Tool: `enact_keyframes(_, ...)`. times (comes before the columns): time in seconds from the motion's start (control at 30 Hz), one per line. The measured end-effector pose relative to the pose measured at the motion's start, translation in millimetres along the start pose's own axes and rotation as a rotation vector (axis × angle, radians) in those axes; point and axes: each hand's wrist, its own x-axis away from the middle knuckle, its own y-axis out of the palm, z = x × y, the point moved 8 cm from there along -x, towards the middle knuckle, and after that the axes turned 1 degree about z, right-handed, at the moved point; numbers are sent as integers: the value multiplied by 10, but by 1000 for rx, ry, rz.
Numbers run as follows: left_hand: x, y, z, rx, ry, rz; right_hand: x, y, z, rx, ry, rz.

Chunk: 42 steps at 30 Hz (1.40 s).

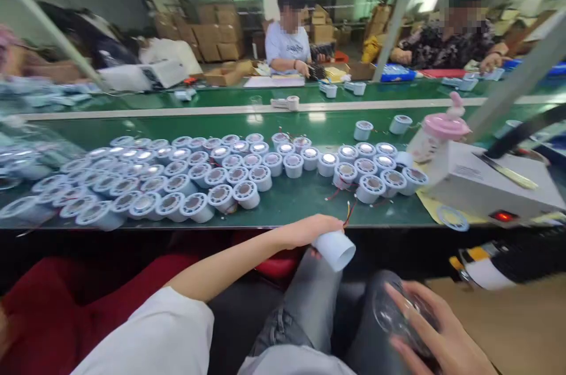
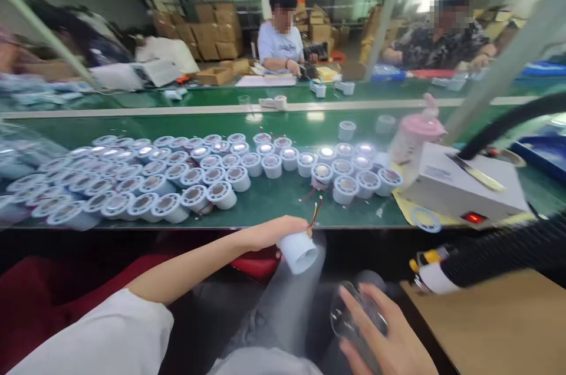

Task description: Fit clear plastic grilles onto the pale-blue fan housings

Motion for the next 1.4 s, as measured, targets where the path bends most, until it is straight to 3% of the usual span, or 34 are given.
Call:
enact_keyframes(0.1, 4, 508, 169, 144, 59, -261, -238, -71, -252, 216, -86, 61)
enact_keyframes(0.2, 43, 724, 330, 187, 123, -406, -436, -95, -250, 354, -42, 1)
enact_keyframes(0.27, 43, 683, 414, 108, 186, -327, -458, -72, -162, 283, 44, -97)
enact_keyframes(0.37, 51, 520, 455, 17, 228, -69, -367, -25, -31, -26, 245, -190)
enact_keyframes(0.47, 78, 483, 399, 106, 244, 78, -290, -13, 11, -291, 395, -144)
enact_keyframes(0.6, 78, 556, 292, 190, 335, 145, -270, -40, 55, -439, 497, -11)
enact_keyframes(0.73, 80, 657, 260, 236, 415, 92, -209, -18, 223, -671, 641, 81)
enact_keyframes(0.87, 91, 777, 249, 482, 307, -46, -134, 32, 339, -984, 713, 94)
enact_keyframes(0.93, 100, 815, 234, 645, 221, -80, -147, -7, 273, -926, 594, 35)
enact_keyframes(1.0, 116, 848, 227, 773, 159, -113, -153, -70, 159, -717, 444, -17)
enact_keyframes(1.1, 149, 870, 246, 817, 130, -165, -116, -141, 39, -477, 340, -18)
enact_keyframes(1.4, 250, 691, 422, 587, 339, -103, -55, -89, 24, -721, 476, -86)
